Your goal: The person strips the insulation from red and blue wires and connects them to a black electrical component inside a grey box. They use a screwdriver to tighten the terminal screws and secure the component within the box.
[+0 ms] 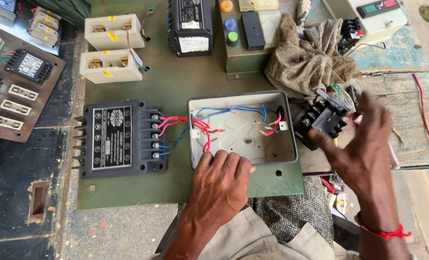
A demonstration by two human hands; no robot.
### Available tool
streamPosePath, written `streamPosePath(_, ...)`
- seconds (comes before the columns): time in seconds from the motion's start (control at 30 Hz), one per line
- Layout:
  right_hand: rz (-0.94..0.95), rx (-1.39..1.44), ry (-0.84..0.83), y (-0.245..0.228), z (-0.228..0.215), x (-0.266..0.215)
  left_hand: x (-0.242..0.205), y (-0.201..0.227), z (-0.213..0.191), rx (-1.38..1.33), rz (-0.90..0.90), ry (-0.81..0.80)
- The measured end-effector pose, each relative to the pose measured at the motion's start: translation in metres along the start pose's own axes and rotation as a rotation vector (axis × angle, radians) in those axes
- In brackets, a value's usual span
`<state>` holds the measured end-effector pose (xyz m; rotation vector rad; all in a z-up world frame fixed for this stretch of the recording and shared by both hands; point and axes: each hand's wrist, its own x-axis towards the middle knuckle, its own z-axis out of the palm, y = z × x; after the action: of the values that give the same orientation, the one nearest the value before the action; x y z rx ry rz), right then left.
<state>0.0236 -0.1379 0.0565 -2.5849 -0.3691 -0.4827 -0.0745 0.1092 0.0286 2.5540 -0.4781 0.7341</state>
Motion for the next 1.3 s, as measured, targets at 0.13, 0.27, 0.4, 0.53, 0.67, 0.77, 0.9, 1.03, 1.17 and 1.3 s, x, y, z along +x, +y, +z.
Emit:
streamPosePath(0.13,-0.341,0.112,-0.068,-0.050,-0.027,0.012,0.001,0.003,-0.007,-0.085,-0.022,0.025)
streamPosePath(0.27,-0.750,0.111,-0.337,-0.090,-0.005,0.050,-0.001,-0.003,-0.021,-0.177,-0.046,0.159)
streamPosePath(0.4,-0.785,-0.182,-0.558,-0.116,0.032,0.055,-0.003,-0.010,-0.036,-0.073,-0.080,0.253)
streamPosePath(0.53,-0.728,-0.429,-0.738,-0.120,0.051,0.059,0.000,-0.010,-0.042,-0.051,-0.066,0.210)
streamPosePath(0.67,-0.799,-0.050,-0.536,-0.107,0.043,0.063,0.009,-0.007,-0.041,-0.078,-0.044,0.176)
streamPosePath(0.77,-0.682,0.310,-0.303,-0.074,-0.001,0.072,0.014,-0.009,-0.041,-0.121,-0.037,0.175)
streamPosePath(0.9,-0.215,0.565,-0.152,-0.040,-0.046,0.069,0.028,-0.006,-0.035,-0.284,-0.057,0.217)
streamPosePath(1.03,-0.071,0.958,-0.392,-0.035,-0.033,0.045,0.047,0.012,-0.015,-0.535,-0.036,0.221)
streamPosePath(1.17,0.081,1.071,-0.514,-0.055,-0.016,0.027,0.053,0.020,-0.002,-0.511,-0.093,0.190)
streamPosePath(1.3,0.114,1.027,-0.554,-0.068,-0.017,0.027,0.045,0.012,-0.002,-0.452,-0.016,0.175)
